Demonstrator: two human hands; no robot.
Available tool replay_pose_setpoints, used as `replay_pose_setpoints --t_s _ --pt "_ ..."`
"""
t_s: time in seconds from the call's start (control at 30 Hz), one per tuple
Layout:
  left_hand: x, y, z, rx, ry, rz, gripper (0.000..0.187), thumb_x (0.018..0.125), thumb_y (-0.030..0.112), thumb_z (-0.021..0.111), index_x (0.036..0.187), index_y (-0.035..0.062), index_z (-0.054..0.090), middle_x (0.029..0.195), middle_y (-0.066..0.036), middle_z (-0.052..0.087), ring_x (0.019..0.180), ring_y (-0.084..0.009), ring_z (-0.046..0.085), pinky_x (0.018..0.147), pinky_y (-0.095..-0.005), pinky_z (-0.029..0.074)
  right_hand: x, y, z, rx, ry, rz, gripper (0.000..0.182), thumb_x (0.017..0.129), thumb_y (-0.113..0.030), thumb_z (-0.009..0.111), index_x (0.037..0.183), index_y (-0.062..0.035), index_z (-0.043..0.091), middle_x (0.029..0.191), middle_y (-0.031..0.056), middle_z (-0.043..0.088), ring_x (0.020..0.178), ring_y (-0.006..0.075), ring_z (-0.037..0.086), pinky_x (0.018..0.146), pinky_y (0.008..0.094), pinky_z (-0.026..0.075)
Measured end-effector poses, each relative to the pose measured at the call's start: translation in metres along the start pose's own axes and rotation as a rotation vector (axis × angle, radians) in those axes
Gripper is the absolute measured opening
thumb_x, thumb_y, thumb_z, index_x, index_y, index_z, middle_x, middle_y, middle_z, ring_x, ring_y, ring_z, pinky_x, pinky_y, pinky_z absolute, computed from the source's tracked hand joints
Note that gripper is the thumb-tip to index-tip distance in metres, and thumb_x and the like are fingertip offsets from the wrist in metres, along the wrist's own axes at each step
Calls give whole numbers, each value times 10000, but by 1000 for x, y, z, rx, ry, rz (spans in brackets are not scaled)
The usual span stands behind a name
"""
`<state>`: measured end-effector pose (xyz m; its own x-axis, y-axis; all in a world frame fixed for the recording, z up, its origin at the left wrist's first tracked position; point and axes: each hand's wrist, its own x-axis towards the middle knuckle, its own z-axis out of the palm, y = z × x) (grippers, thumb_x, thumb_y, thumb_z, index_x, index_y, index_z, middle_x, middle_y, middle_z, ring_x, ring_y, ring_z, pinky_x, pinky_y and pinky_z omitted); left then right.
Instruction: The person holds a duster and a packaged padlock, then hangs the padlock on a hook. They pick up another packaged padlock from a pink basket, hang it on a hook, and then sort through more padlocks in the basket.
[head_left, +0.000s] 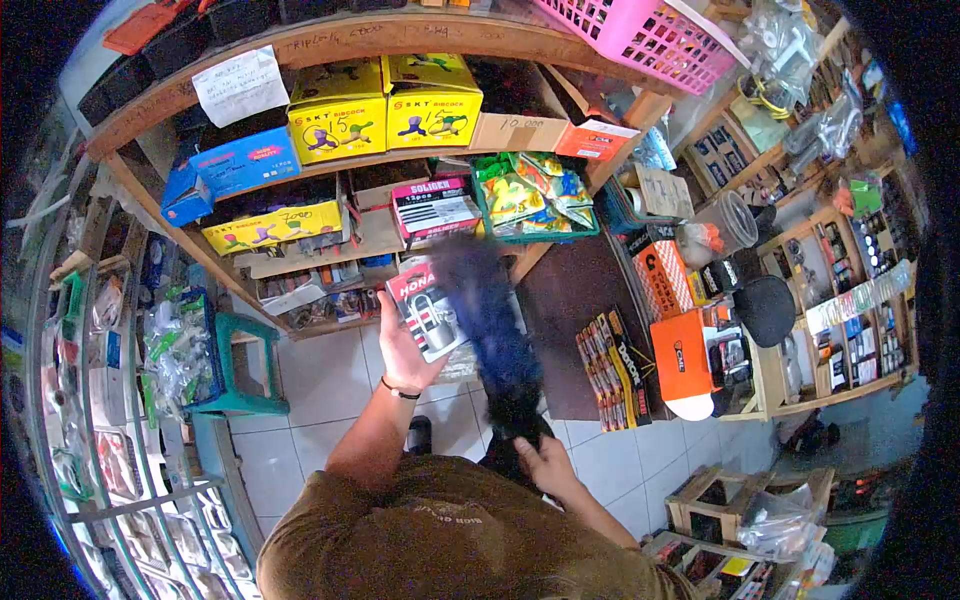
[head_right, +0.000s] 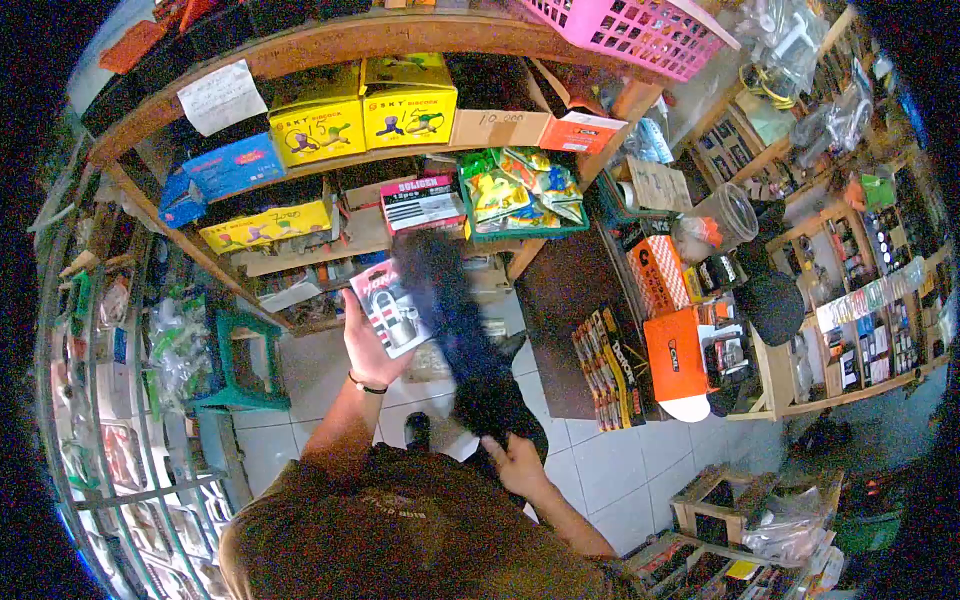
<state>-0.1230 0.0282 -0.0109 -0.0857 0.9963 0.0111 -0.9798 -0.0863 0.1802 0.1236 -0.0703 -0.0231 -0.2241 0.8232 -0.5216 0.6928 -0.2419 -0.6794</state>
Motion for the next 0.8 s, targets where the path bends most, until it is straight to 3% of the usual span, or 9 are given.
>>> replay_pose_setpoints --t_s 0.1,0.17,0.23,0.37,0.5,0.53,0.63,0.77,0.8 --pt "10 -1 -12 -44 -263 -186 819 762 689 382 1335 111 289 1336 -172 349 1196 -357 372 943 -596 297 -5 -3 -3 -132 107 -589 347 854 -302 555 715 14 518 576 168 542 491 269 516 498 391 405" --pt "20 -12 -20 71 -133 -209 732 810 637 357 1318 111 318 1330 -129 375 1179 -356 391 932 -576 329 -4 -1 3 -67 138 -482 332 852 -287 557 714 12 519 554 169 533 469 275 506 478 386 401" --pt "18 -15 -23 -523 -368 -243 681 831 608 350 1297 111 358 1309 -112 409 1160 -363 409 934 -529 352 8 35 17 172 225 -82 256 802 -207 617 814 36 536 517 172 499 419 225 492 438 326 390" --pt "24 -29 4 -136 -251 -287 784 776 690 335 1331 137 311 1340 -167 349 1186 -381 378 935 -589 312 -12 16 -12 -203 245 -522 259 853 -236 573 793 13 536 465 57 477 407 123 436 404 296 348" --pt "34 -44 -30 -625 -513 -381 777 778 664 387 1321 113 315 1306 -196 377 1212 -331 367 965 -505 334 -16 15 -7 203 288 -71 198 795 -141 579 825 50 535 477 176 478 408 241 491 428 350 377" --pt "25 -41 3 -561 -295 -278 735 812 635 344 1330 116 302 1286 -192 401 1218 -302 367 977 -482 328 -25 -20 -19 29 250 -11 193 801 -136 571 820 51 529 485 173 480 413 233 484 432 341 375" --pt "31 -38 0 -241 -335 -317 865 730 720 389 1336 111 287 1348 -188 322 1228 -365 329 981 -548 283 -13 11 -16 -201 281 -540 270 836 -208 575 742 39 515 472 134 468 407 182 444 426 331 361" --pt "30 -28 -16 -547 -421 -316 862 749 714 363 1330 81 293 1309 -199 372 1202 -366 365 968 -483 330 -12 -3 -15 43 324 -111 205 824 -141 556 731 33 499 480 147 481 402 245 480 428 323 378" --pt "26 -29 -18 -517 -305 -211 837 773 697 337 1315 60 311 1300 -195 391 1190 -363 381 961 -448 345 -15 -11 -25 -112 210 -38 249 825 -186 562 971 17 556 709 222 594 643 373 586 565 422 449"
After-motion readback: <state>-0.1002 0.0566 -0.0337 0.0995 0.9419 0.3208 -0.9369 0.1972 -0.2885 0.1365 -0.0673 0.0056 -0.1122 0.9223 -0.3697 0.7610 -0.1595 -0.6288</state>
